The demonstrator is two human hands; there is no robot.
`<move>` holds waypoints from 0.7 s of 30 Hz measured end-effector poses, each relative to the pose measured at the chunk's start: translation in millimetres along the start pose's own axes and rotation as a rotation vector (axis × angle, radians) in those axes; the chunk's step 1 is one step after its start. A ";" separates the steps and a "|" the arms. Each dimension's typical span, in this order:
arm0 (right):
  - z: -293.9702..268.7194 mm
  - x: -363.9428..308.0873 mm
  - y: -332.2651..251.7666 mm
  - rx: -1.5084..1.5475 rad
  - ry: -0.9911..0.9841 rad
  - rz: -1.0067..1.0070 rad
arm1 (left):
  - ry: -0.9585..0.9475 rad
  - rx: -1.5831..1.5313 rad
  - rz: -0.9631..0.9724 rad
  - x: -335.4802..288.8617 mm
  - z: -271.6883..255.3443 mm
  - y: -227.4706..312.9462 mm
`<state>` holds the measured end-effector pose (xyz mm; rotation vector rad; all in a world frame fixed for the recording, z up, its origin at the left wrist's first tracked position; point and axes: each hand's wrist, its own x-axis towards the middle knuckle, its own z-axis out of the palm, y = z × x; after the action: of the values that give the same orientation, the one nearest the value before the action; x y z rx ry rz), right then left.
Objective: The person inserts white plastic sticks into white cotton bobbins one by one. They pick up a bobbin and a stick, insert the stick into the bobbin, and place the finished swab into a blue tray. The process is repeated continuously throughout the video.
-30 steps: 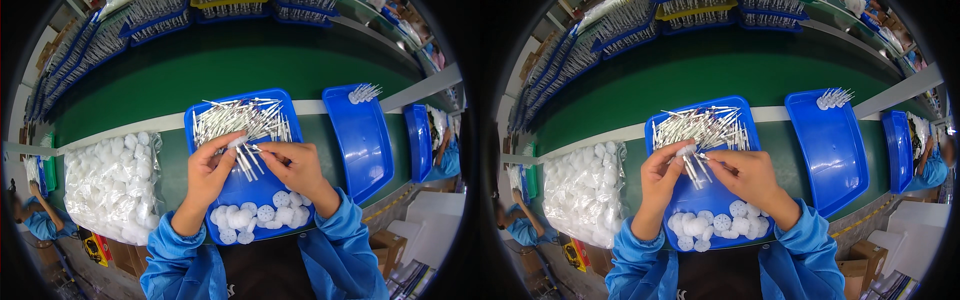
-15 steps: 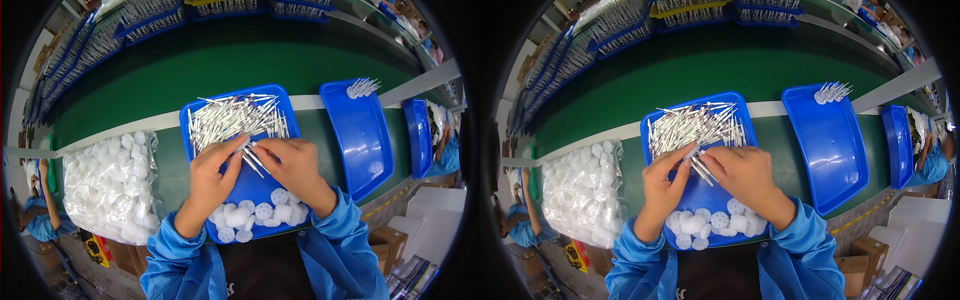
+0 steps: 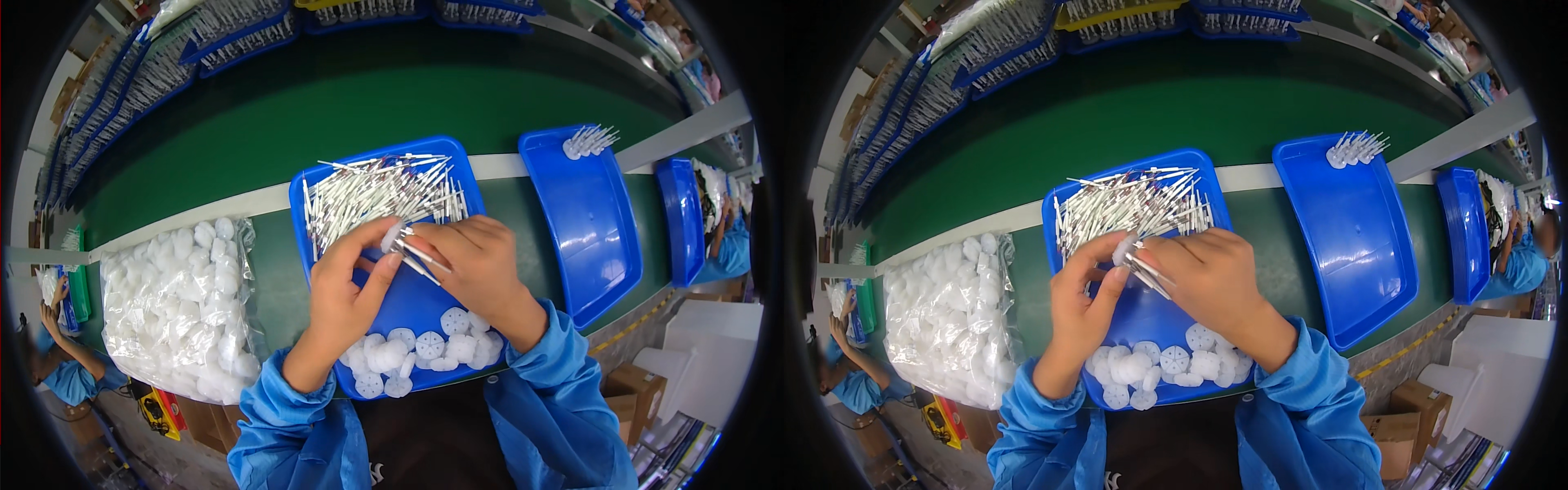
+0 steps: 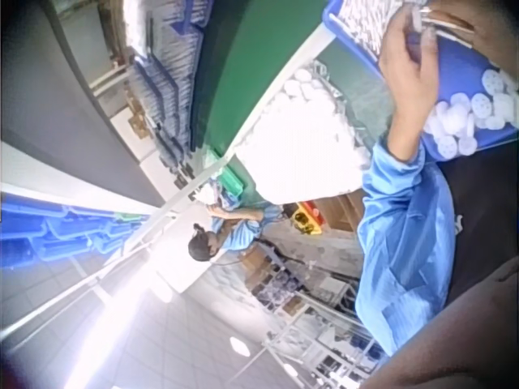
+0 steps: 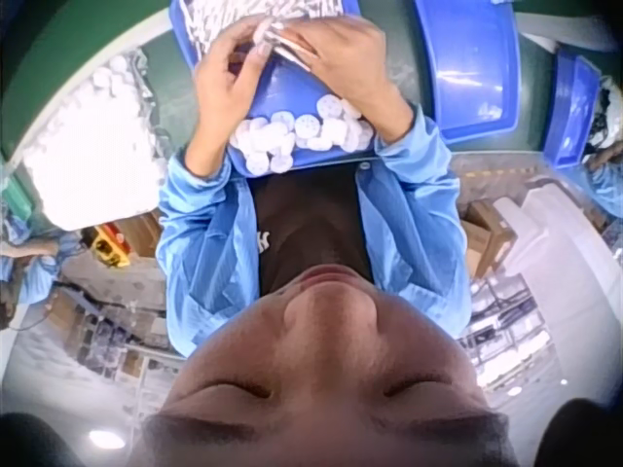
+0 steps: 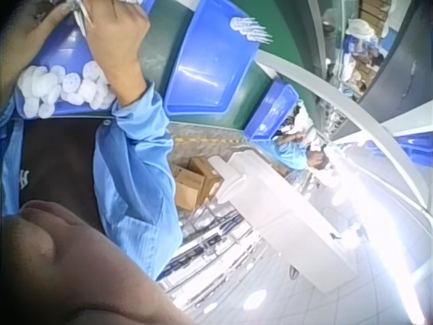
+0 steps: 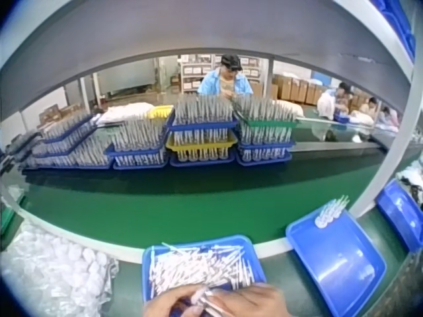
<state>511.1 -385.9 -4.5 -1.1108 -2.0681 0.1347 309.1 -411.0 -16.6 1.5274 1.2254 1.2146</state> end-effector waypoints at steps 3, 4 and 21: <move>0.4 0.9 5.9 0.156 0.022 0.007 | -0.011 -0.149 -0.021 4.2 0.6 -0.9; 0.5 1.1 11.2 0.229 0.025 -0.007 | -0.031 -0.106 0.014 2.8 -2.1 -11.6; 5.8 -11.0 4.3 0.957 -0.160 0.487 | -0.003 0.221 0.341 2.4 -4.1 1.5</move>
<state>513.6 -390.0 -16.7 -0.9436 -1.4789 1.3261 305.5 -408.8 -13.9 1.9622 1.1581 1.3235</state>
